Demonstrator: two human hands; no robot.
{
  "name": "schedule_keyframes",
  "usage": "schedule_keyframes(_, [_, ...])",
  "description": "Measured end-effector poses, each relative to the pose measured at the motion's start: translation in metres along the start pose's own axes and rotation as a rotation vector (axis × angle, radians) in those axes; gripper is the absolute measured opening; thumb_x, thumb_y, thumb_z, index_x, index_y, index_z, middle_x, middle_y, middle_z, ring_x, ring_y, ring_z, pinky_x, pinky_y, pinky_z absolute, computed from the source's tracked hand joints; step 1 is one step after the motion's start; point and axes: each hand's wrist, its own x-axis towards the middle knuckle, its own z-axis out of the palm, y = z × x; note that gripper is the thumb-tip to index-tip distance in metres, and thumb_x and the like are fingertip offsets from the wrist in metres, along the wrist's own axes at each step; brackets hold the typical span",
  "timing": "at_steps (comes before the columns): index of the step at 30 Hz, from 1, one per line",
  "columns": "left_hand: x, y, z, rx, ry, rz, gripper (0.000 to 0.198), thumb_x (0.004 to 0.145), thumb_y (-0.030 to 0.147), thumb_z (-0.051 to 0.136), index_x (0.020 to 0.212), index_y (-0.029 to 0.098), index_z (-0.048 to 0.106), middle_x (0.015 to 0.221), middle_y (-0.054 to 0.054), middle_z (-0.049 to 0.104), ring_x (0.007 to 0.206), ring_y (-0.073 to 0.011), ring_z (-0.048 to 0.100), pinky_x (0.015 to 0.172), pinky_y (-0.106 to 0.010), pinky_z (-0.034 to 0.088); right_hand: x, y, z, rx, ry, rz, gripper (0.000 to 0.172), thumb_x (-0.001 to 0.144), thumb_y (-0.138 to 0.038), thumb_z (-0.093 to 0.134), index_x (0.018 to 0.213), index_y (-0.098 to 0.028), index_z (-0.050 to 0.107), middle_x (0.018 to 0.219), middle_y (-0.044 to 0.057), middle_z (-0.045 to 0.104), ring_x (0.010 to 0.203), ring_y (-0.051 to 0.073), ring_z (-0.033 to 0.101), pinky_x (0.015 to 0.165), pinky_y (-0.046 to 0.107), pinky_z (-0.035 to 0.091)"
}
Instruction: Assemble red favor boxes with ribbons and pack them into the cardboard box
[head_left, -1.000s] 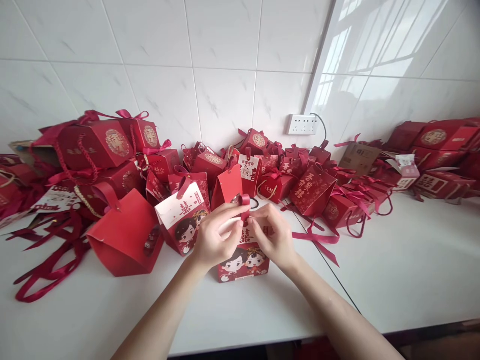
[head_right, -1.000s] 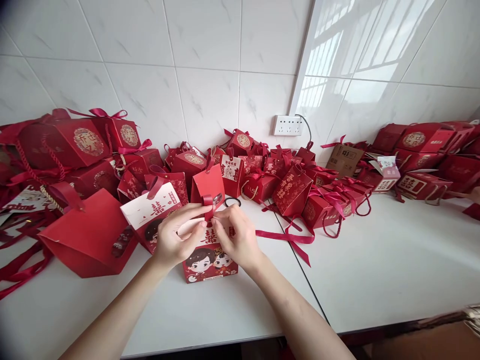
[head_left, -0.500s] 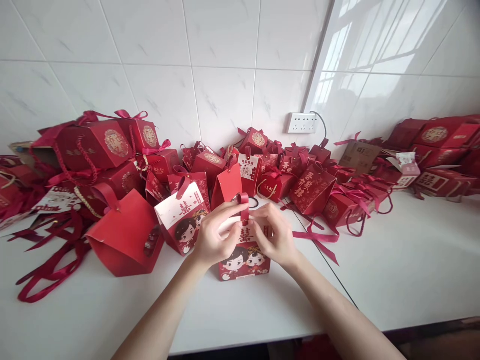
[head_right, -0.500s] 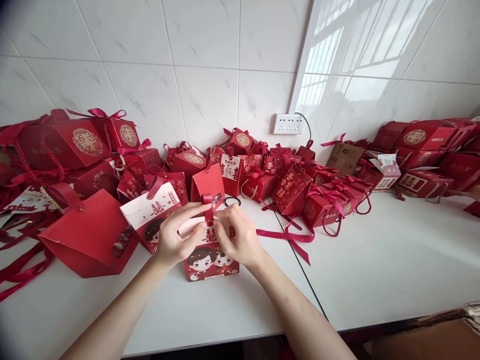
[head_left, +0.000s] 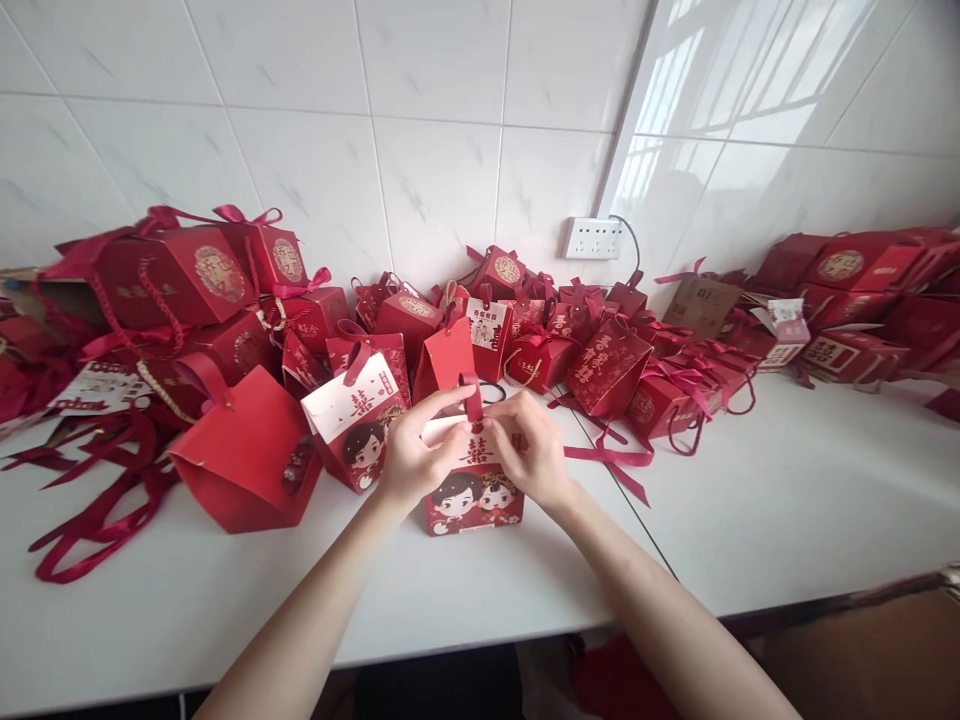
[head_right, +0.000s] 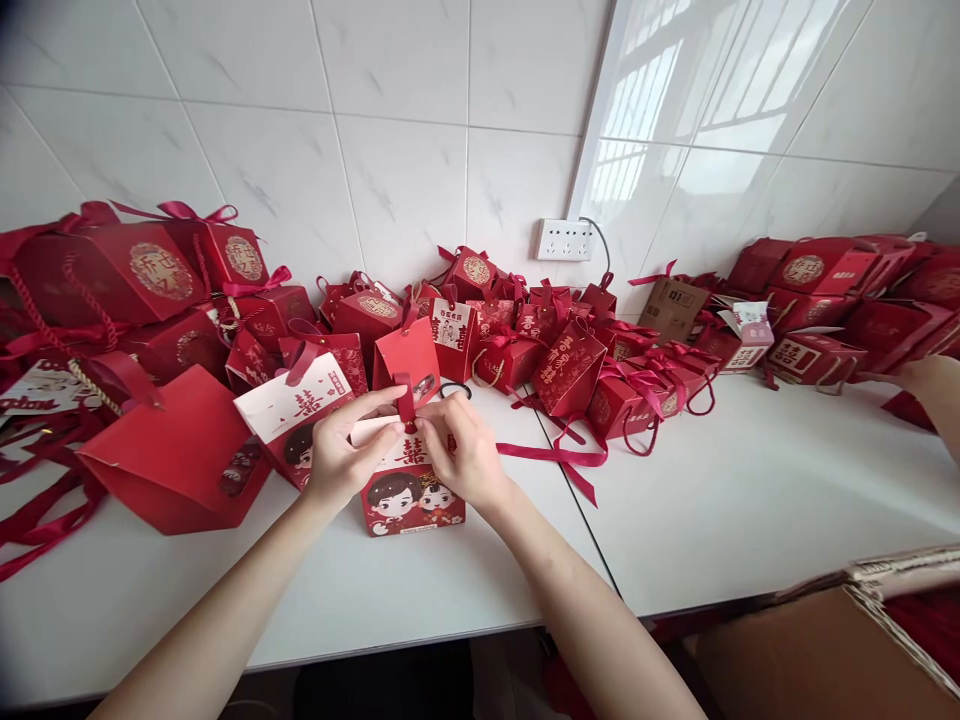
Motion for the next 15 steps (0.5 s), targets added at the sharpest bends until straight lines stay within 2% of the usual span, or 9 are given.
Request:
schedule_keyframes(5, [0.0008, 0.0014, 0.0023, -0.166, 0.011, -0.148, 0.047, 0.07, 0.018, 0.06, 0.116, 0.016, 0.051, 0.094, -0.008, 0.07, 0.081, -0.0193, 0.067, 0.066, -0.028, 0.057, 0.0021, -0.0023, -0.0034, 0.048, -0.024, 0.03, 0.009, 0.083, -0.01, 0.05, 0.087, -0.019, 0.054, 0.076, 0.002, 0.054, 0.07, 0.015, 0.051, 0.062, 0.028, 0.044])
schedule_keyframes(9, [0.0011, 0.0007, 0.0033, -0.188, 0.036, -0.198, 0.043, 0.068, 0.019, 0.062, 0.109, 0.018, 0.05, 0.09, -0.006, 0.069, 0.076, -0.0183, 0.067, 0.062, -0.027, 0.055, 0.0014, -0.0012, -0.0025, 0.043, -0.029, 0.057, 0.009, 0.085, -0.012, 0.049, 0.087, -0.02, 0.054, 0.076, 0.002, 0.054, 0.07, 0.015, 0.051, 0.062, 0.028, 0.044])
schedule_keyframes(12, [-0.0005, -0.0024, 0.0037, -0.134, 0.088, -0.132, 0.028, 0.067, 0.016, 0.063, 0.092, 0.018, 0.052, 0.083, -0.002, 0.066, 0.072, -0.0152, 0.065, 0.063, -0.025, 0.054, 0.0002, 0.0004, -0.0006, 0.027, -0.022, 0.067, 0.009, 0.086, -0.013, 0.049, 0.088, -0.02, 0.054, 0.076, 0.002, 0.052, 0.069, 0.014, 0.051, 0.06, 0.028, 0.043])
schedule_keyframes(15, [-0.0029, -0.0035, 0.0037, -0.018, 0.085, 0.015, 0.01, 0.07, 0.012, 0.061, 0.077, 0.018, 0.055, 0.078, 0.0, 0.064, 0.069, -0.012, 0.063, 0.06, -0.02, 0.053, -0.0003, 0.0007, -0.0001, 0.027, -0.017, 0.081, 0.009, 0.086, -0.013, 0.048, 0.086, -0.02, 0.053, 0.075, 0.001, 0.051, 0.067, 0.014, 0.051, 0.059, 0.028, 0.042])
